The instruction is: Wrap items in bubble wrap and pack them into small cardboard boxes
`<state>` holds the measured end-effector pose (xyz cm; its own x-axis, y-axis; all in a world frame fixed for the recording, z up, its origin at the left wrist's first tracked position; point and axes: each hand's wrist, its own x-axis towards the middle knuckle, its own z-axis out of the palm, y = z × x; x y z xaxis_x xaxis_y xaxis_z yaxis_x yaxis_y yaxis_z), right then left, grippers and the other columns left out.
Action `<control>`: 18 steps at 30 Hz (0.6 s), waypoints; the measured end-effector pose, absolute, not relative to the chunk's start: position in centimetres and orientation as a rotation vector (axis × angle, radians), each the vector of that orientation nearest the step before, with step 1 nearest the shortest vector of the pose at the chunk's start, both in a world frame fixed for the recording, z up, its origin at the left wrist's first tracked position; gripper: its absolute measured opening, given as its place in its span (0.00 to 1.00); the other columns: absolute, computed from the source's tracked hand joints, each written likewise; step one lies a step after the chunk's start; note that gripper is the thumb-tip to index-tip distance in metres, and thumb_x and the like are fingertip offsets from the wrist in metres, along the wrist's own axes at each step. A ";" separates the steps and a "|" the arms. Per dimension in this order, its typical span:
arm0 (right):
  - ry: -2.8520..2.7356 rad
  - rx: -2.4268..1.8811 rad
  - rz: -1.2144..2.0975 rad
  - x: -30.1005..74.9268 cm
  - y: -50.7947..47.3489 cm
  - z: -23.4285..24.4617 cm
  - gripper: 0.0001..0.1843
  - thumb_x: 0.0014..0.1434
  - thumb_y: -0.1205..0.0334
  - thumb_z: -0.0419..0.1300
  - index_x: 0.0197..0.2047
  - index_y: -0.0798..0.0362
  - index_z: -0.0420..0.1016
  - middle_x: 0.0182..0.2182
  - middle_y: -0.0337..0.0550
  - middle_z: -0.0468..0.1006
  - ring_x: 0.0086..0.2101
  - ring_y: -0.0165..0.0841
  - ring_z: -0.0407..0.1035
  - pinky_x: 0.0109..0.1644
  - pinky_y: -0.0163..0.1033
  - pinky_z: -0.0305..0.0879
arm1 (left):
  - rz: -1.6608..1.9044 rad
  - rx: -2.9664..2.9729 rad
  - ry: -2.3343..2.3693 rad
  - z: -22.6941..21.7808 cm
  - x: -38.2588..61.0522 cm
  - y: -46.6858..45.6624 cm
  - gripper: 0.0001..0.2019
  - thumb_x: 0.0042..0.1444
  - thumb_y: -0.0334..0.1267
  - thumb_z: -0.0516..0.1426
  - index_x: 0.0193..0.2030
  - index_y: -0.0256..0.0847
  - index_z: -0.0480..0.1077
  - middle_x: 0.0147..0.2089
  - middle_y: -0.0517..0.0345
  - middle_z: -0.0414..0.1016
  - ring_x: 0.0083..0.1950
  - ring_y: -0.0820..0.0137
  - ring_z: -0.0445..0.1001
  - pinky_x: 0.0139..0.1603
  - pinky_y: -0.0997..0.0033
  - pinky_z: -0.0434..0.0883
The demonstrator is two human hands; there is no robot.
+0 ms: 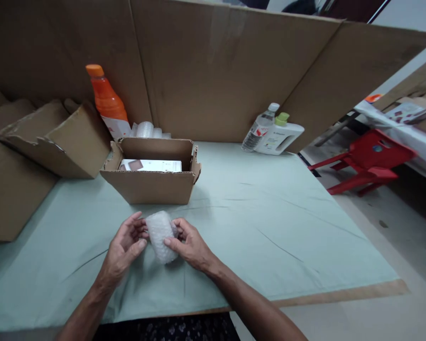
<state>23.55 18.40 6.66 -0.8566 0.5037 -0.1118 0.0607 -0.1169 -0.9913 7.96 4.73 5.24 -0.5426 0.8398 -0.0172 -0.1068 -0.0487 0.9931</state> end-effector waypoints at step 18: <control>-2.216 -0.477 1.866 21.4 20.7 7.7 0.38 0.53 0.46 0.70 0.63 0.52 0.69 0.50 0.49 0.78 0.43 0.35 0.71 0.51 0.44 0.69 | 1.273 0.742 1.385 6.5 8.3 4.2 0.20 0.53 0.51 0.63 0.44 0.37 0.73 0.36 0.57 0.73 0.35 0.70 0.68 0.36 0.72 0.65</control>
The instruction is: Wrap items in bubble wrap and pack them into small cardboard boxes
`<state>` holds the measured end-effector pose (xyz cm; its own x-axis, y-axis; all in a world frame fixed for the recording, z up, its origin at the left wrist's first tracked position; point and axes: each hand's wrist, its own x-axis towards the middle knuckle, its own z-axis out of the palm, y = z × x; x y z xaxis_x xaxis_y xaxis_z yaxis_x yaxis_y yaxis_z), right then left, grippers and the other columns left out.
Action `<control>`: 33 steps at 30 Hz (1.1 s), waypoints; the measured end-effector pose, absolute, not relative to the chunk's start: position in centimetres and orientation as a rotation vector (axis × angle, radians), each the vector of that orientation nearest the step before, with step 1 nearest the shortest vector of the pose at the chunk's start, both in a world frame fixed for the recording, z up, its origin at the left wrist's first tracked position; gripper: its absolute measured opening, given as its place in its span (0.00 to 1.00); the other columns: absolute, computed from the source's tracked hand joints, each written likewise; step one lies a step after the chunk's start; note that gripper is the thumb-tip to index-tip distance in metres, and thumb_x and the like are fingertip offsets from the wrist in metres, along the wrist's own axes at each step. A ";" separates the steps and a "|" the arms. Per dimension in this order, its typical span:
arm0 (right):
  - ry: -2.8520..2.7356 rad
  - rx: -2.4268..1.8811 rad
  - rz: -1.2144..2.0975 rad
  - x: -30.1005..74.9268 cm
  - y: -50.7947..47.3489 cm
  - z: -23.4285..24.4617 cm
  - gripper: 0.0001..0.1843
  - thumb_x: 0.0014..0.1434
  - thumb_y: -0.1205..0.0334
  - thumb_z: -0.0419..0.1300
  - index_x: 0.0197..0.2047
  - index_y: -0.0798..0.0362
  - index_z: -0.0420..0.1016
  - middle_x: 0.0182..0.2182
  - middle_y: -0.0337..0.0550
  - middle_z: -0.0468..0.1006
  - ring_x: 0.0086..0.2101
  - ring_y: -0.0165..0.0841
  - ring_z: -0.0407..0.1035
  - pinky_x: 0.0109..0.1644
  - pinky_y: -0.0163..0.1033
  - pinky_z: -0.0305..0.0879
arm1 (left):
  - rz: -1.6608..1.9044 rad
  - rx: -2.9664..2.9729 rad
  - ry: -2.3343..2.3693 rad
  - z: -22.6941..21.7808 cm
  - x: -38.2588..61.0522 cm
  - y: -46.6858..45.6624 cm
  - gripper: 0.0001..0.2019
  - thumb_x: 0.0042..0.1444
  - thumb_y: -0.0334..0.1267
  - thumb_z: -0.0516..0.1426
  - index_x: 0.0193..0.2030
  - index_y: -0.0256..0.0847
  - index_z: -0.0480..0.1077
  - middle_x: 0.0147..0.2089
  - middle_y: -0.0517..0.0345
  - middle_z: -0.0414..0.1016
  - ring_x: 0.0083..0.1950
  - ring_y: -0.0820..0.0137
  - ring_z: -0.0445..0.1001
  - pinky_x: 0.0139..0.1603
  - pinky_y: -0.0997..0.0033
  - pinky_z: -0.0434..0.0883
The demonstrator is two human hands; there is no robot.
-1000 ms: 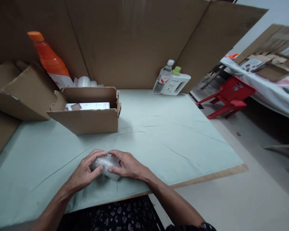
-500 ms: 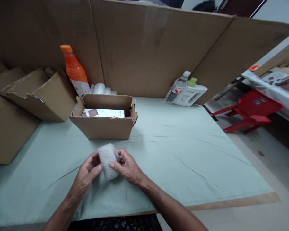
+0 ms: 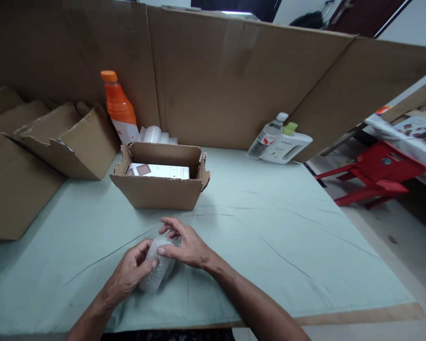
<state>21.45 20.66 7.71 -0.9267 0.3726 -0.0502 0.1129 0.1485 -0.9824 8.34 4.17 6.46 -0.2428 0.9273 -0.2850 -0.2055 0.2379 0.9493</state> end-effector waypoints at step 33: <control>-2.233 -0.521 1.811 20.4 20.7 6.9 0.22 0.57 0.41 0.66 0.38 0.54 0.74 0.31 0.38 0.73 0.32 0.31 0.65 0.38 0.35 0.61 | 1.212 0.821 1.636 6.0 6.0 2.8 0.19 0.57 0.43 0.58 0.54 0.38 0.73 0.35 0.59 0.72 0.30 0.72 0.65 0.30 0.74 0.66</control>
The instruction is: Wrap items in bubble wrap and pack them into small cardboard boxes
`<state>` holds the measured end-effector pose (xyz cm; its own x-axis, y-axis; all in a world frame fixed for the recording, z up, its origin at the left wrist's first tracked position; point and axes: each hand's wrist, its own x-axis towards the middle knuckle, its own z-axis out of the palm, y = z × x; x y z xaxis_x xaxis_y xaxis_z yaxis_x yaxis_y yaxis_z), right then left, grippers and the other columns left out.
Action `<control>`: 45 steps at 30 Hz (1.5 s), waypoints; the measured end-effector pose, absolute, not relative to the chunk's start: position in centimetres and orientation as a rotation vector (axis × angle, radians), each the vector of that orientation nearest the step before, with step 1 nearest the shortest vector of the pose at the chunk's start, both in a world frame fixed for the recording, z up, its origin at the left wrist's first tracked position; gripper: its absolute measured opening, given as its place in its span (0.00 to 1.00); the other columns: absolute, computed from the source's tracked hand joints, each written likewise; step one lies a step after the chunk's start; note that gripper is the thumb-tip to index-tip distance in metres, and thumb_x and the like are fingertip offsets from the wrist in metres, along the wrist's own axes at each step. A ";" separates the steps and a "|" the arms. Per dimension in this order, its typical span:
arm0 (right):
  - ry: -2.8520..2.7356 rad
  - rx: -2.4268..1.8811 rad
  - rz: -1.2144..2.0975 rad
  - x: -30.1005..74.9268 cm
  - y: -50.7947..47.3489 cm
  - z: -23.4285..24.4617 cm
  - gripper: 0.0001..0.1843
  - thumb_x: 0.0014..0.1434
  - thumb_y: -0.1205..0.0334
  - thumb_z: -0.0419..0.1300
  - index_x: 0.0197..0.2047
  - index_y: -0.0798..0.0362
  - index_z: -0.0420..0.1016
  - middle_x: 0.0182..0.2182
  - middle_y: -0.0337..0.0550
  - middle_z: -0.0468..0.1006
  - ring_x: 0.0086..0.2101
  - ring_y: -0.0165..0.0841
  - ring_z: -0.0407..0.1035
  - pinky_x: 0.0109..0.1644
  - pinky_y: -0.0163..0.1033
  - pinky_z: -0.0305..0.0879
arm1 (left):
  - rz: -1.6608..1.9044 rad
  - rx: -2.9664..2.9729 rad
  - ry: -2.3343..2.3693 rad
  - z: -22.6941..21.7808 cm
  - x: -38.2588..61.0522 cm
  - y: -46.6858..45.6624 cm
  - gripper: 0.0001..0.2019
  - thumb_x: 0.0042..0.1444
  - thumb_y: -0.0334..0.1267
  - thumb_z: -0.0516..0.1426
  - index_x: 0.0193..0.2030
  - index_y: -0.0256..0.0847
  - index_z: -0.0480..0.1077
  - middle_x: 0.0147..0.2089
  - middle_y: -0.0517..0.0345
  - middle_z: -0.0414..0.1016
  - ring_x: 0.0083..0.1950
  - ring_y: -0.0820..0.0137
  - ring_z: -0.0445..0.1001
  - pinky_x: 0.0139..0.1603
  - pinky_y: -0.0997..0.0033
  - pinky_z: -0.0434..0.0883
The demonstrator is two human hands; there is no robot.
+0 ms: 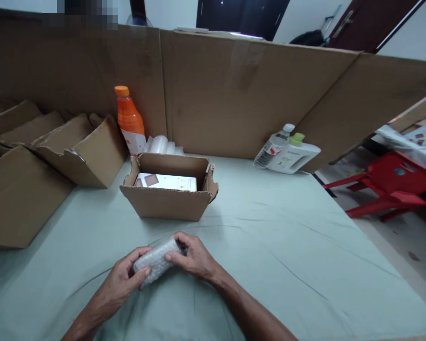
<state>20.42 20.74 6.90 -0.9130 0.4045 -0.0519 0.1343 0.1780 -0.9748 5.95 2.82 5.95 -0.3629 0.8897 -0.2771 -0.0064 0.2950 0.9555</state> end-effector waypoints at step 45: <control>-3.312 -0.903 -0.182 13.7 31.7 24.8 0.12 0.59 0.66 0.58 0.37 0.51 0.84 0.36 0.47 0.85 0.33 0.35 0.74 0.31 0.38 0.49 | 1.379 0.674 1.829 3.4 0.9 5.4 0.24 0.49 0.55 0.62 0.46 0.37 0.77 0.42 0.45 0.83 0.41 0.62 0.80 0.45 0.62 0.75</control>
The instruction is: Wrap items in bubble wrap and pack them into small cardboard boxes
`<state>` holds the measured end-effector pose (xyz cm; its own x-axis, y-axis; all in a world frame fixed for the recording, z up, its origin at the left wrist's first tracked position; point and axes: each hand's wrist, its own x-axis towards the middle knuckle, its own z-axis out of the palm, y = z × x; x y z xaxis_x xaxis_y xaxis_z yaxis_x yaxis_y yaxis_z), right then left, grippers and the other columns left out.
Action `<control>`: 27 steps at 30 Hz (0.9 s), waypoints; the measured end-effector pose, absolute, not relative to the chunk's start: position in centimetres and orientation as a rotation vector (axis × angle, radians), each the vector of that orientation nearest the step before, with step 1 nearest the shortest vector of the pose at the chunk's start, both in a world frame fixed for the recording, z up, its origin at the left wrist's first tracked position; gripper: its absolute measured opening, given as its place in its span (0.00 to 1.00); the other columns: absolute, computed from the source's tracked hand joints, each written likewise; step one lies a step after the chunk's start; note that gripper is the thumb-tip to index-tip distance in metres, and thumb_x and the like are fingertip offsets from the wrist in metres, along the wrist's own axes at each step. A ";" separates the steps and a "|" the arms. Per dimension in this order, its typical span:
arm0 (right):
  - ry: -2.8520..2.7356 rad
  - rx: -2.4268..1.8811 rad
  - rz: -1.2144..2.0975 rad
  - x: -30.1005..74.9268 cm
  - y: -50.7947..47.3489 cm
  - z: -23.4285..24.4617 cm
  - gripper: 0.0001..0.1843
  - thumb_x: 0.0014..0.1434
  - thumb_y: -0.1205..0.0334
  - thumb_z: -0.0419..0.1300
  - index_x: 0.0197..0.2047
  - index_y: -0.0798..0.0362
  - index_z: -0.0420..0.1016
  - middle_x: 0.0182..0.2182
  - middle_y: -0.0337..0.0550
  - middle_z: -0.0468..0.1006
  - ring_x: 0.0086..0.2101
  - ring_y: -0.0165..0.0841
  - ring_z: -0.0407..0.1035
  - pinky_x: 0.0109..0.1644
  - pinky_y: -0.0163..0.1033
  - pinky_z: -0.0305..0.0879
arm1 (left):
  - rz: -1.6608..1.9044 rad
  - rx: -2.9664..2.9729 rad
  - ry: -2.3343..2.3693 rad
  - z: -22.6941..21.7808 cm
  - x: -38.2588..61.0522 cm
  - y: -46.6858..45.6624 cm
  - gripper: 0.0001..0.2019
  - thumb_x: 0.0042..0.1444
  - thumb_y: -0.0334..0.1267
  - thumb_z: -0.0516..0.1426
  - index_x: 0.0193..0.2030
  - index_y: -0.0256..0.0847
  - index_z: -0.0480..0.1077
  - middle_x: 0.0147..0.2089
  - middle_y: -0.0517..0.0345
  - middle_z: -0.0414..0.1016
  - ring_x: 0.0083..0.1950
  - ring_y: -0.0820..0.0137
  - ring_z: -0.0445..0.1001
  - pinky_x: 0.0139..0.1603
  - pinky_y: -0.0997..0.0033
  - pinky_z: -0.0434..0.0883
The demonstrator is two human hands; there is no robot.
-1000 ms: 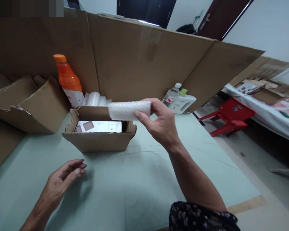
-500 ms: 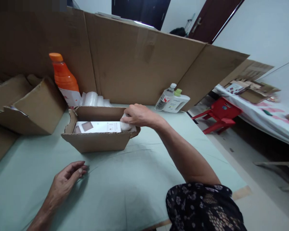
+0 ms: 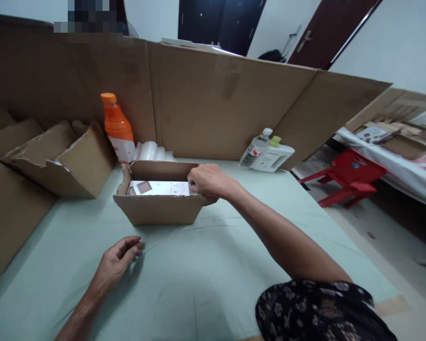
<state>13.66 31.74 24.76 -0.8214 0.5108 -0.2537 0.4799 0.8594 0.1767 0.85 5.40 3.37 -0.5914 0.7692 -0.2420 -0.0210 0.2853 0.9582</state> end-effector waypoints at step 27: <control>3.286 1.297 -1.442 23.6 30.6 11.4 0.17 0.61 0.56 0.56 0.51 0.55 0.73 0.45 0.50 0.80 0.39 0.37 0.72 0.45 0.45 0.71 | 1.671 0.882 1.886 7.9 3.4 12.7 0.31 0.52 0.45 0.62 0.62 0.38 0.64 0.59 0.45 0.73 0.57 0.60 0.75 0.62 0.59 0.70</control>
<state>23.60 30.65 11.37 -0.5755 0.7573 0.3085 0.2855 0.5397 -0.7920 3.42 12.70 7.93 -0.6846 0.7255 0.0703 0.1571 0.0527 0.9862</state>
